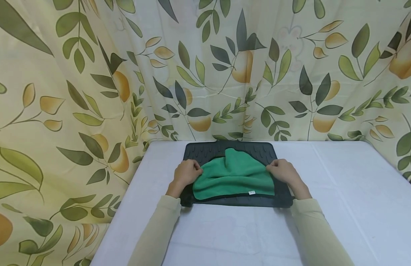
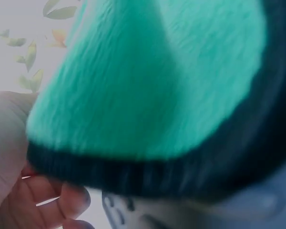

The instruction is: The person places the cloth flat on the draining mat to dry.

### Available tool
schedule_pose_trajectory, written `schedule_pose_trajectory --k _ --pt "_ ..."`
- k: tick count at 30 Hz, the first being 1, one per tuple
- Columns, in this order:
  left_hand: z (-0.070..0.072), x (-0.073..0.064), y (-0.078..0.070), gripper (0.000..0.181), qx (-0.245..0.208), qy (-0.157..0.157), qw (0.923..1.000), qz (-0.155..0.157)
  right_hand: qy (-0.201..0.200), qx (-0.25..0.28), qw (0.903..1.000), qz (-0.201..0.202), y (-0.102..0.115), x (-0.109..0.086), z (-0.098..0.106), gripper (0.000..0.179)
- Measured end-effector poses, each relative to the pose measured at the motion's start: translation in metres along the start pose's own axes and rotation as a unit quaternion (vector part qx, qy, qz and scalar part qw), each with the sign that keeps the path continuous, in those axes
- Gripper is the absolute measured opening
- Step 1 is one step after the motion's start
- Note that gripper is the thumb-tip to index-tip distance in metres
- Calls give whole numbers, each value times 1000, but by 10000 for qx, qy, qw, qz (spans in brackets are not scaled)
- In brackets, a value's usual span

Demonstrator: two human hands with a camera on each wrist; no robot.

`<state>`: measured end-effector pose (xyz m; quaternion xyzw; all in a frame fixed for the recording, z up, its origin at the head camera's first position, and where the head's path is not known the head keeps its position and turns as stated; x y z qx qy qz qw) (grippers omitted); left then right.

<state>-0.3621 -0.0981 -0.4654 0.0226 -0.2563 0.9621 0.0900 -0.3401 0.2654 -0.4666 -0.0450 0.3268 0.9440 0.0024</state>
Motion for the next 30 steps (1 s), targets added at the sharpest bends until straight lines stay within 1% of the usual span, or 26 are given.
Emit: schedule_pose_trajectory --k 3,5,7,9,12,14,17,19,21,25,28,30 --pt "8 0 3 14 46 -226 9997 102 46 10 9999 -104 2 -2 4 27" --pt "11 0 5 14 67 -293 9994 165 113 17 9998 -177 2 -3 6 28" --pt "12 -1 5 14 72 -262 9995 173 248 42 9994 -228 2 -4 6 29" --pt "10 0 5 15 69 -136 9998 109 444 54 9988 -220 3 -5 6 30" --pt "5 0 4 21 -26 76 10000 -7 671 70 9976 -178 2 -6 3 28" --pt "2 0 5 28 -85 115 9999 -63 728 59 9973 -119 1 -6 1 27" --pt "-1 1 6 32 -110 32 9999 -29 633 80 9979 -81 0 -4 0 30" --pt "-2 1 7 29 -86 -17 10000 37 522 35 9986 -11 1 -3 0 33" --pt "-3 1 8 27 -60 6 9999 135 355 -15 9993 74 1 -3 -1 35" --pt "-6 -2 8 26 -52 249 9992 319 103 -156 9995 262 4 -3 -4 31" --pt "-7 -4 5 27 -64 438 9982 402 69 -190 9992 340 5 -2 -7 30" --pt "-8 -4 4 27 -113 523 9978 398 79 -208 9991 370 5 -1 -8 28"
Point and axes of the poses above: each hand's wrist, its own x-axis towards the middle knuckle, its own z-axis out of the back of the hand, y = z × x, the point moved 4 cm from there along x, towards the middle knuckle, and after that the axes turned 1 degree about -z, right-handed, at the moved point
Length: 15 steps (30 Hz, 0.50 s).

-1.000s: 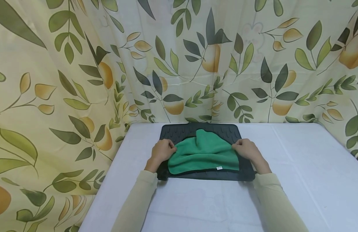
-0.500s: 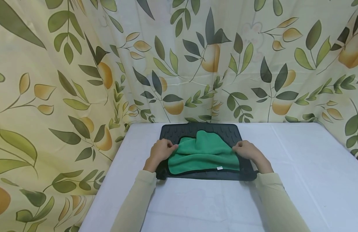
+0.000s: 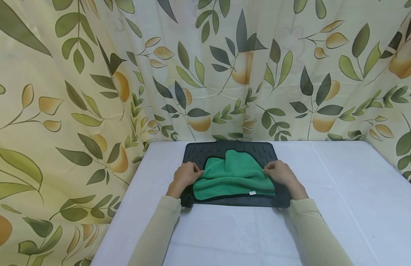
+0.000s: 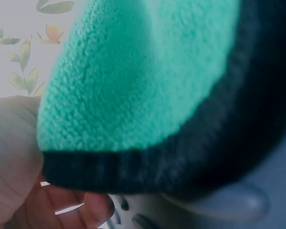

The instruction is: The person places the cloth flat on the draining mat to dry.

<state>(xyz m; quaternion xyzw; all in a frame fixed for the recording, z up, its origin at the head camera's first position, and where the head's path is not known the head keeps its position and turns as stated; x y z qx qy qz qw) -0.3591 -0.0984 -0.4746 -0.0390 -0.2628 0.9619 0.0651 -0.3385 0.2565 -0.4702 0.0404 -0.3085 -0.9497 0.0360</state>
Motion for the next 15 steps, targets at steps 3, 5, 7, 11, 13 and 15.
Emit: schedule_pose_trajectory --k 3,5,7,11,13,15 --pt "-1 0 -2 25 -105 53 9999 -88 -46 -8 10000 27 0 2 -1 25" --pt "0 0 -3 23 -146 -10 9997 -193 -80 6 10000 42 -1 2 0 25" --pt "2 1 -4 22 -167 -168 9994 -271 -131 24 9999 25 -1 2 2 25" --pt "9 2 -1 20 -236 -639 9974 -239 -216 150 9996 -84 -3 0 9 25" --pt "12 3 3 19 -297 -853 9958 -152 -209 281 9992 -190 -4 -2 13 24" --pt "13 4 6 19 -340 -993 9945 -40 -150 444 9985 -289 -6 -3 16 23"
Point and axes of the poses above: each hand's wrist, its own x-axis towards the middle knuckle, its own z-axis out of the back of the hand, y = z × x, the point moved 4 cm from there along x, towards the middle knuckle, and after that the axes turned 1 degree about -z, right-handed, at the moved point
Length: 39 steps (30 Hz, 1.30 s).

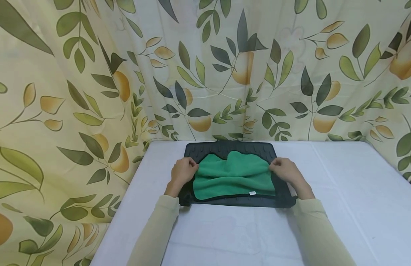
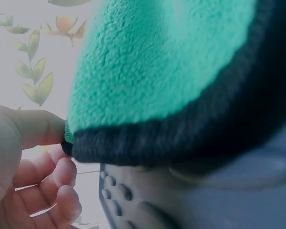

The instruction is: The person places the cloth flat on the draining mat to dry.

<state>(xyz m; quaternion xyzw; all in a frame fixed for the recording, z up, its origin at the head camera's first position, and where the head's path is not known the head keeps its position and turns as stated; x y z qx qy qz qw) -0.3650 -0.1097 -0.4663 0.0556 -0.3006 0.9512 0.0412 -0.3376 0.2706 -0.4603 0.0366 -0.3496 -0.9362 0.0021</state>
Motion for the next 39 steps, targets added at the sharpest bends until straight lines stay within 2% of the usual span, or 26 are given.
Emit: schedule_pose_trajectory --k 5,16,20,24,29,34,39 --pt "0 2 5 19 -21 -42 9999 89 274 169 9993 -211 -3 -2 2 23" --pt "1 1 9 24 129 468 9982 358 925 275 9949 -296 -9 -5 2 24" --pt "-6 1 9 20 168 451 9982 351 789 253 9963 -246 -9 -4 1 29" --pt "-10 1 6 26 113 313 9989 321 378 144 9988 -267 -9 0 -1 41" --pt "-8 1 4 19 64 66 9998 159 -13 -105 9997 -217 -11 3 -2 36" --pt "-3 2 7 14 0 -122 9998 185 26 1 9995 -321 -13 2 -1 28" --pt "-5 2 9 13 16 22 9995 300 312 159 9984 -449 -11 -2 0 27"
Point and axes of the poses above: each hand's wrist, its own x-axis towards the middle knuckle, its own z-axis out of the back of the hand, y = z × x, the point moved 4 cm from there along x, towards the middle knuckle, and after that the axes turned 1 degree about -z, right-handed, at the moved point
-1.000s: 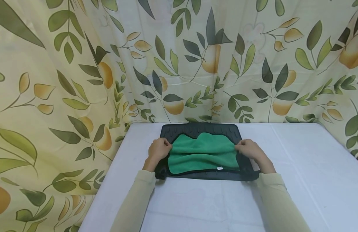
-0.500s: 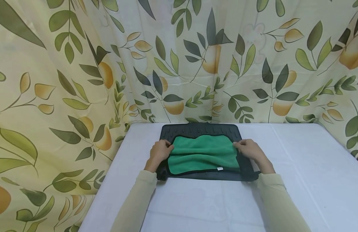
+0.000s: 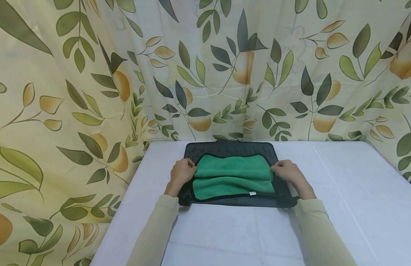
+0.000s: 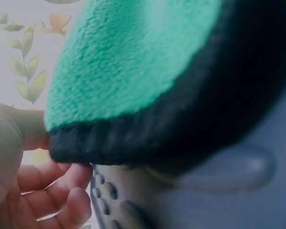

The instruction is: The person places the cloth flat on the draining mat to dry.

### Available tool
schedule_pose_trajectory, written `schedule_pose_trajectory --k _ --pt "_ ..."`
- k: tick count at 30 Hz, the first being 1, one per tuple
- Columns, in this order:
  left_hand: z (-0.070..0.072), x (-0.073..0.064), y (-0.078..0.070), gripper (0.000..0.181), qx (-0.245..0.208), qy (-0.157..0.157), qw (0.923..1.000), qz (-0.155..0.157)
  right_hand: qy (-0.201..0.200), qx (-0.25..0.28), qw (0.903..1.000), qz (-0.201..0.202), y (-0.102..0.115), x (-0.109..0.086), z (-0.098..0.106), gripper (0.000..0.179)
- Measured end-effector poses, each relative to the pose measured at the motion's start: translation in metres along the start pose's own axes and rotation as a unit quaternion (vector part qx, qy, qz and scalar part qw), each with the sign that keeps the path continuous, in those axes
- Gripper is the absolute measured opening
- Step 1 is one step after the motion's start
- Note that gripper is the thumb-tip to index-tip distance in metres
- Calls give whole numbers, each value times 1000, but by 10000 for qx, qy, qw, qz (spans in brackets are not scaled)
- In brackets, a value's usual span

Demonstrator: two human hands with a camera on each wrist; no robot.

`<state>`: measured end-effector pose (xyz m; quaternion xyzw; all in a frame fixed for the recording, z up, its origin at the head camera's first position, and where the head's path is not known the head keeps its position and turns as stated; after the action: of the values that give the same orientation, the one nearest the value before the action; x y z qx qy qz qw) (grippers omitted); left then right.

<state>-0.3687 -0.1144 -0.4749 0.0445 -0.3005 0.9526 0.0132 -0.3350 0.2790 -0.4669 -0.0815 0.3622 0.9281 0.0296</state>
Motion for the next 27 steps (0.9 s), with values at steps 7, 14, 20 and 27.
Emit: schedule_pose_trajectory --k 7,14,20,27 --pt "-6 -1 -5 22 -43 154 9998 -70 242 -137 9995 180 2 -2 -2 27" --pt "-5 -1 -7 20 -96 -274 9992 -288 95 -386 9981 475 2 4 -7 32" --pt "1 -1 -9 16 -232 -571 9974 -386 -155 -268 9986 430 -1 5 -4 27" --pt "9 1 -13 15 -449 -792 9949 -435 -228 3 9993 296 1 2 3 33"
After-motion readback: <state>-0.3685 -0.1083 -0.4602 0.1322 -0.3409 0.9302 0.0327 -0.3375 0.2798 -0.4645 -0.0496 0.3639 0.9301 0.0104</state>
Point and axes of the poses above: each hand's wrist, its own x-axis towards the middle knuckle, its own z-axis out of the back of the hand, y = z × x, the point moved 4 cm from there along x, towards the middle knuckle, and after that the axes turned 1 degree about -z, right-handed, at the moved point
